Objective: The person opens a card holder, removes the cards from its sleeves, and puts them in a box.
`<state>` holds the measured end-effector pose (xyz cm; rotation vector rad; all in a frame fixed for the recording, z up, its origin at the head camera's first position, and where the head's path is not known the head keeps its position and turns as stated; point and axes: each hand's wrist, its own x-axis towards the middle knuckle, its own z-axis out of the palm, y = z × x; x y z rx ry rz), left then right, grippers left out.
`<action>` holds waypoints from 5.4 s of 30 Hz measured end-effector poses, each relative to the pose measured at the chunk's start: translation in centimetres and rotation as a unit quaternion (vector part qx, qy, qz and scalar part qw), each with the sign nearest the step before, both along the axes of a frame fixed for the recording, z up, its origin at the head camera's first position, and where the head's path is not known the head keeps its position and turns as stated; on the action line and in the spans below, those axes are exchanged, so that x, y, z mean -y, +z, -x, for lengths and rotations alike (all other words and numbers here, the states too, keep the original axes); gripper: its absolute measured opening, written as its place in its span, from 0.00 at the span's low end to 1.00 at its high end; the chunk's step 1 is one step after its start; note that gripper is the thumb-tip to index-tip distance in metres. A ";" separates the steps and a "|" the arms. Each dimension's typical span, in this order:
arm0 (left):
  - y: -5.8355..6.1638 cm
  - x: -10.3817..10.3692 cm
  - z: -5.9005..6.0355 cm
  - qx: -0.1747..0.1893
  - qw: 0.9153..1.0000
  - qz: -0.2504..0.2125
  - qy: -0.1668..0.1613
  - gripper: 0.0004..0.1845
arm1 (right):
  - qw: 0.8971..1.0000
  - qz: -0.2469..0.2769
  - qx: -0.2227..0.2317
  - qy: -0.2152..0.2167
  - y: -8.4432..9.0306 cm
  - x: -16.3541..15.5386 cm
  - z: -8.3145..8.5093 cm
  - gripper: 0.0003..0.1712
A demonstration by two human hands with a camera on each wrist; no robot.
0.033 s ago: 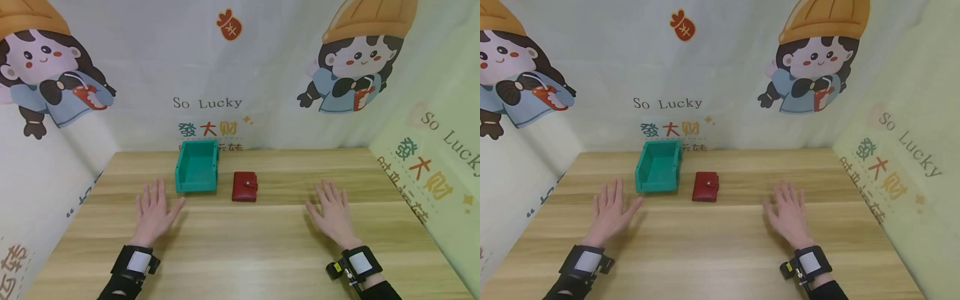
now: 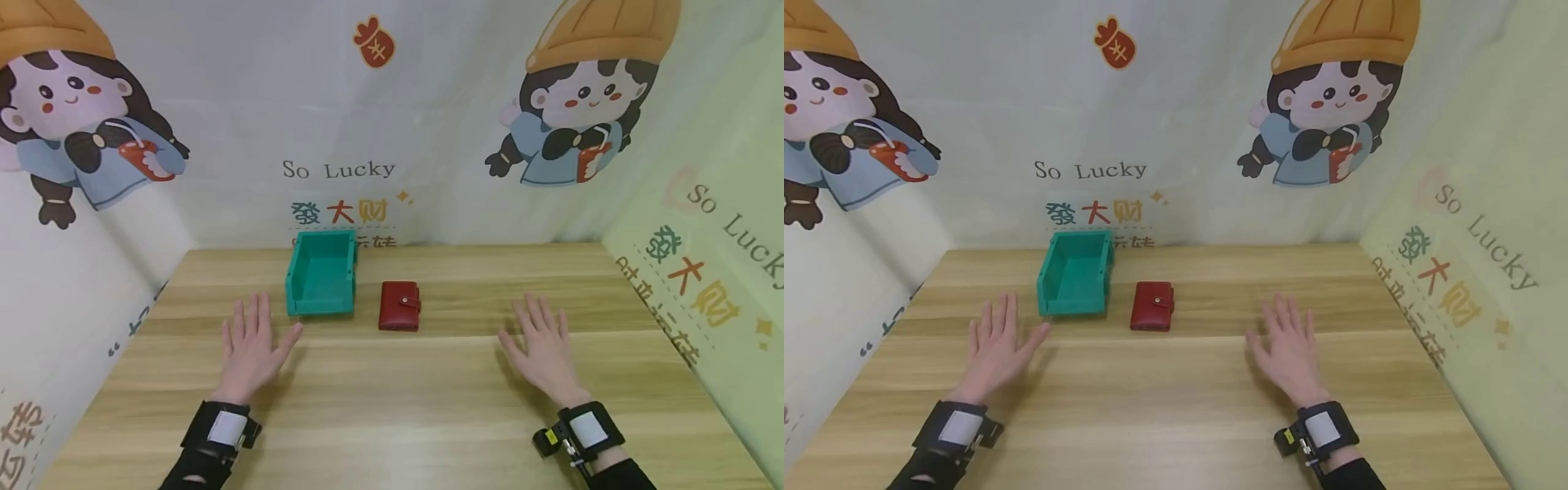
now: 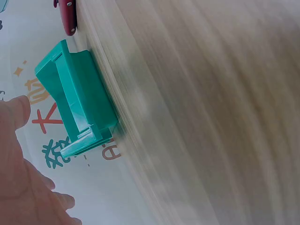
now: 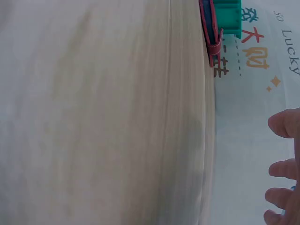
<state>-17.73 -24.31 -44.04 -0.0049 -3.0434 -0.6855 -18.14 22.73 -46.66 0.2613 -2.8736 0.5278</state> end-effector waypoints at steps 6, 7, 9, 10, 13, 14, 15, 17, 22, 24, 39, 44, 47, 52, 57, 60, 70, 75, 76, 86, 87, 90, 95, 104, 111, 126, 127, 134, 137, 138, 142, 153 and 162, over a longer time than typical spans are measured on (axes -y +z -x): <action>-0.3 0.0 0.5 0.011 1.000 0.007 -0.005 0.51 | 1.000 -0.013 0.003 -0.004 0.3 -0.2 0.7 0.40; -0.4 0.0 0.6 0.014 1.000 0.007 -0.005 0.51 | 1.000 -0.013 0.005 -0.005 0.3 -0.2 0.7 0.40; -0.5 0.1 0.7 0.018 1.000 0.006 -0.005 0.51 | 1.000 -0.013 0.010 -0.006 0.4 -0.3 0.8 0.40; -0.5 0.1 0.7 0.021 1.000 0.006 -0.004 0.51 | 1.000 -0.012 0.011 -0.006 0.4 -0.4 0.9 0.40; -0.5 0.1 0.7 0.023 1.000 0.004 -0.001 0.51 | 1.000 -0.011 0.010 -0.007 0.5 -0.5 1.0 0.40; -0.5 0.1 0.7 0.024 1.000 0.004 -0.001 0.51 | 1.000 -0.012 0.010 -0.008 0.5 -0.5 1.1 0.40; -0.5 0.0 0.8 0.024 1.000 0.003 0.000 0.51 | 1.000 -0.012 0.009 -0.008 0.5 -0.5 1.1 0.40; -0.5 0.0 0.9 0.024 1.000 0.002 0.000 0.51 | 1.000 -0.014 0.009 -0.009 0.5 -0.6 1.2 0.40; -0.5 0.0 1.2 0.023 1.000 0.002 -0.004 0.51 | 1.000 -0.017 0.006 -0.010 0.3 -0.7 1.5 0.41; -0.5 -0.1 1.3 0.023 1.000 0.002 -0.005 0.51 | 1.000 -0.017 0.005 -0.009 0.3 -0.7 1.6 0.41; -0.3 -1.4 1.8 0.003 1.000 -0.006 -0.014 0.51 | 1.000 -0.011 0.010 -0.006 0.2 -0.1 2.2 0.41; -0.3 -3.0 1.9 -0.037 0.999 -0.007 -0.038 0.48 | 1.000 -0.010 0.007 -0.002 0.0 0.5 2.2 0.41; -0.4 -4.6 1.9 -0.062 0.996 0.002 -0.067 0.47 | 1.000 -0.003 0.011 0.002 0.1 1.3 2.3 0.40; -0.7 -7.6 1.8 -0.069 0.990 0.000 -0.120 0.46 | 1.000 0.004 0.015 0.009 0.2 3.3 2.8 0.40; -1.0 -10.1 2.1 -0.052 0.987 -0.015 -0.150 0.45 | 1.000 0.012 0.014 0.024 0.2 5.3 3.3 0.40; -1.3 -11.1 2.4 -0.036 0.986 -0.014 -0.161 0.45 | 0.999 0.022 0.014 0.033 0.0 6.3 3.5 0.40; -2.5 -13.1 3.1 -0.002 0.980 -0.098 -0.172 0.45 | 0.998 0.041 0.017 0.050 -0.5 8.9 4.1 0.39; -3.2 -13.4 4.0 0.020 0.971 -0.173 -0.165 0.43 | 0.997 0.057 0.019 0.050 -0.9 10.1 4.6 0.36; -3.3 -13.4 4.2 0.025 0.968 -0.187 -0.164 0.42 | 0.996 0.064 0.020 0.051 -0.9 10.4 4.7 0.35; -3.7 -13.8 6.1 0.064 0.952 -0.256 -0.158 0.37 | 0.993 0.089 0.045 0.058 -1.0 12.5 6.4 0.35; -3.7 -13.8 6.2 0.070 0.951 -0.258 -0.158 0.37 | 0.993 0.086 0.050 0.057 -1.0 12.7 6.6 0.35; -3.7 -14.0 6.7 0.078 0.949 -0.262 -0.158 0.35 | 0.993 0.082 0.063 0.056 -1.1 13.4 7.1 0.36; -3.8 -14.2 7.4 0.061 0.947 -0.264 -0.172 0.32 | 0.992 0.089 0.067 0.054 -1.4 14.1 7.8 0.34; -3.8 -14.2 8.0 0.079 0.958 -0.229 -0.156 0.32 | 0.993 0.088 0.050 0.068 -2.1 14.6 8.6 0.28; -3.5 -14.1 7.3 0.052 0.969 -0.168 -0.171 0.31 | 0.993 0.082 0.028 0.078 -2.2 14.5 8.1 0.16; -2.9 -15.5 2.8 0.014 0.979 -0.062 -0.193 0.29 | 0.984 0.138 0.018 0.113 -3.1 13.1 5.0 0.11; -2.9 -15.6 2.6 0.017 0.979 -0.060 -0.193 0.29 | 0.983 0.143 0.018 0.112 -3.2 13.0 4.8 0.11; -2.5 -16.1 1.8 0.022 0.979 -0.059 -0.195 0.29 | 0.979 0.176 -0.006 0.104 -3.7 12.4 3.8 0.10; -2.5 -16.3 1.4 0.017 0.978 -0.065 -0.198 0.29 | 0.979 0.177 -0.031 0.099 -4.1 12.2 3.4 0.10; -2.6 -16.3 1.3 0.015 0.977 -0.068 -0.200 0.29 | 0.978 0.179 -0.037 0.097 -4.2 12.1 3.2 0.11; -3.0 -16.3 0.8 0.007 0.976 -0.080 -0.200 0.28 | 0.975 0.199 -0.055 0.085 -4.6 12.0 2.6 0.21; -3.4 -15.6 0.1 0.041 0.958 -0.214 -0.187 0.33 | 0.964 0.240 -0.056 0.097 -4.8 11.8 1.4 0.18; -4.5 -14.2 1.3 0.026 0.933 -0.333 -0.132 0.32 | 0.962 0.253 -0.025 0.100 -4.6 11.7 1.0 0.16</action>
